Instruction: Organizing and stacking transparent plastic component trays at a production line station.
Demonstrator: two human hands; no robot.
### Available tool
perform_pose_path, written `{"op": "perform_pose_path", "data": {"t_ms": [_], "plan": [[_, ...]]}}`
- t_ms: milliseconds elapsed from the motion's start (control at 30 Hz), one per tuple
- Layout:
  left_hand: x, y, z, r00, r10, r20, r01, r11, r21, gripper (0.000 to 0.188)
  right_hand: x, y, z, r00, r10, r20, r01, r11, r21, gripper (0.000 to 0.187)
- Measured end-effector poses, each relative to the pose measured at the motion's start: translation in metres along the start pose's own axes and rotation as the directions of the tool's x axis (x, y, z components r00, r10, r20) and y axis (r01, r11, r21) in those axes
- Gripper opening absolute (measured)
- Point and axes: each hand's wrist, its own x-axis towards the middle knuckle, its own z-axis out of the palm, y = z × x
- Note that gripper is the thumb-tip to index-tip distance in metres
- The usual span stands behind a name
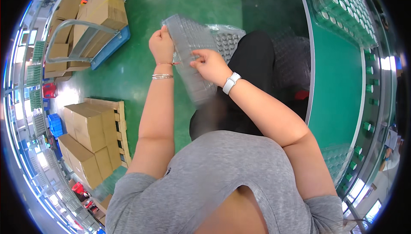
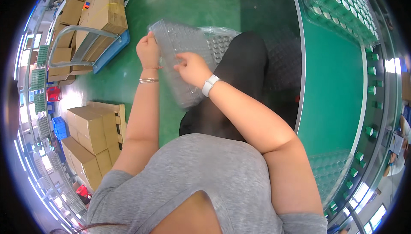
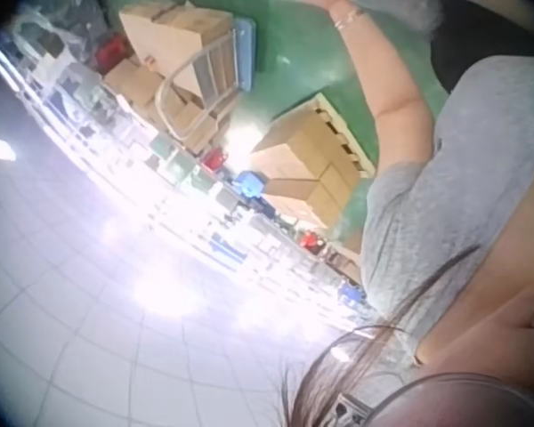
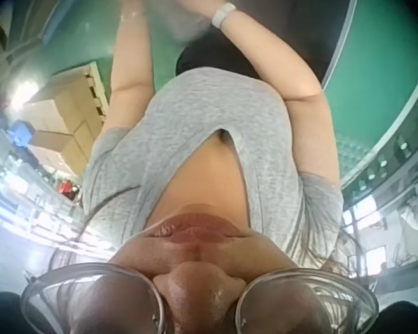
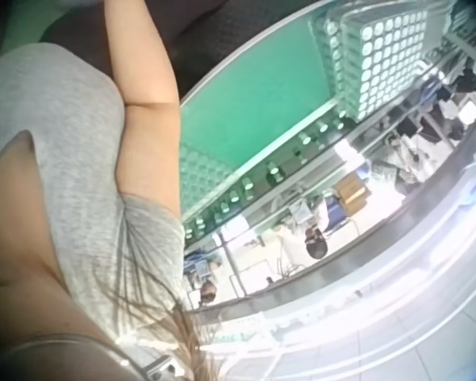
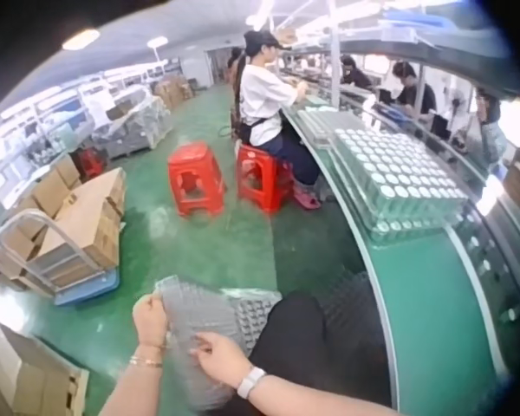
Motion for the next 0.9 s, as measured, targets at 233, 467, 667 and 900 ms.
{"op": "perform_pose_path", "data": {"t_ms": [233, 467, 667, 900], "plan": [[-0.038, 0.031, -0.004, 0.996, 0.012, 0.092, -0.01, 1.0, -0.022, 0.028, -0.003, 0.008, -0.011, 0.995, 0.102, -0.004, -0.1, 0.987, 0.123, 0.04], [-0.074, 0.034, -0.018, 0.913, -0.212, 0.349, 0.153, 0.97, 0.189, 0.032, -0.003, 0.01, -0.014, 0.974, 0.226, 0.0, -0.214, 0.926, 0.311, 0.047], [-0.087, 0.02, -0.011, 0.927, -0.081, 0.367, 0.029, 0.989, 0.145, 0.028, 0.006, 0.018, -0.011, 0.965, 0.261, -0.008, -0.25, 0.931, 0.267, 0.033], [-0.086, 0.029, 0.005, 0.984, 0.009, 0.176, -0.011, 1.0, 0.009, 0.024, 0.008, 0.014, -0.021, 0.996, 0.082, 0.036, -0.087, 0.974, 0.208, 0.017]]}}
